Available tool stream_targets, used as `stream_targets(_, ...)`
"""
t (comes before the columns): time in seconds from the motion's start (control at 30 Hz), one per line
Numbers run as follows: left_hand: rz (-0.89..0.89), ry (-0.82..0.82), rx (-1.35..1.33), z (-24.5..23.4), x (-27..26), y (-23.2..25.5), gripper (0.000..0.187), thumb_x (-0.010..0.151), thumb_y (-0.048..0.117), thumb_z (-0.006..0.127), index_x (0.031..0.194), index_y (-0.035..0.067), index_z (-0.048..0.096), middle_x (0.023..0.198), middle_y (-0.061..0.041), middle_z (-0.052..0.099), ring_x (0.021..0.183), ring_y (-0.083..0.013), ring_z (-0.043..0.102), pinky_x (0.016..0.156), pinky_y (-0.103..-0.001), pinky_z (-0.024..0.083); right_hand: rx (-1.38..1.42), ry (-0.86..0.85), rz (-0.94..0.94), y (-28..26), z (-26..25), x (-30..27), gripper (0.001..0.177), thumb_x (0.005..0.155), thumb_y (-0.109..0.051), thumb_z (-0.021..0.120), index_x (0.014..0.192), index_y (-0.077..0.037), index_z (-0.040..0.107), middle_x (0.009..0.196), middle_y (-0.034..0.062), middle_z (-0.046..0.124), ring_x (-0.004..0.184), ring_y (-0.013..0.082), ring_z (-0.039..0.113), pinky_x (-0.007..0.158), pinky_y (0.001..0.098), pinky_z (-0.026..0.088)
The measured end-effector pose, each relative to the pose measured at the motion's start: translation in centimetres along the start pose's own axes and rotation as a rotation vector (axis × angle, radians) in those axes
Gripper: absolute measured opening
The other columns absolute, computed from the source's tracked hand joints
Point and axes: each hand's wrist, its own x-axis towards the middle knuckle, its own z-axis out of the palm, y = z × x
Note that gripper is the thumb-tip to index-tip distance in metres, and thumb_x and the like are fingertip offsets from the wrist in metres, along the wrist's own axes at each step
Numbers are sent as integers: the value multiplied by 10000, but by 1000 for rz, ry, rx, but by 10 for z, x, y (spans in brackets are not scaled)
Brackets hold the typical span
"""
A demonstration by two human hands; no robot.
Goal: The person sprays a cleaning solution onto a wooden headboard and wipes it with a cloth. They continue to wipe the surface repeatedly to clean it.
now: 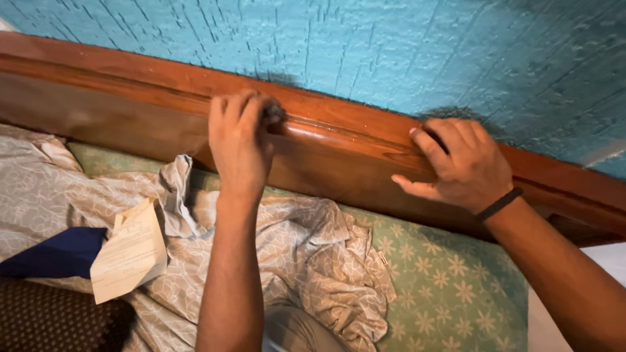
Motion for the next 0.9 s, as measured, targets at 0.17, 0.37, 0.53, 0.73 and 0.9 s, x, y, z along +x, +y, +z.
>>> stream_targets(0.17, 22, -23, -69, 14, -12, 18, 502, 596, -57, 703, 1086, 48, 696, 1207, -123, 672, 1089, -350, 584, 953, -459, 480, 1, 17, -9, -2, 1, -1, 771, 810, -620, 806, 1262, -49, 552, 1165, 152, 611, 1004, 317, 618, 871, 437, 520)
stream_targets(0.37, -4, -8, -164, 49, -25, 82, 374, 724, 13, 730, 1084, 106, 693, 1218, -73, 673, 1086, -304, 595, 957, -441, 481, 16, 39, -6, 0, 3, -7, 851, 799, -628, 818, 1351, -55, 516, 1226, 149, 573, 1046, 320, 606, 905, 444, 507)
stream_targets(0.53, 13, 2, -170, 62, -28, 130, 301, 814, 56, 741, 1107, 102, 696, 1212, -66, 679, 1087, -287, 602, 927, -421, 480, 41, 37, 17, -2, -2, -6, 878, 731, -583, 840, 1362, -67, 513, 1256, 147, 570, 1075, 335, 608, 936, 456, 506)
stream_targets(0.73, -415, 156, -801, 54, -83, 110, 336, 885, 81, 822, 1153, 62, 619, 1121, -86, 703, 1028, -222, 679, 922, -344, 551, 20, 38, 56, -7, -4, -4, 873, 730, -594, 846, 1333, -52, 523, 1261, 151, 568, 1107, 337, 596, 946, 461, 499)
stream_targets(0.9, -1095, 422, -1087, 69, -148, 51, 304, 887, 78, 823, 1073, 35, 586, 909, -79, 628, 773, -173, 589, 687, -313, 492, -6, -4, 55, -8, -4, -10, 833, 767, -598, 829, 1326, -62, 521, 1240, 135, 560, 1120, 319, 588, 980, 451, 506)
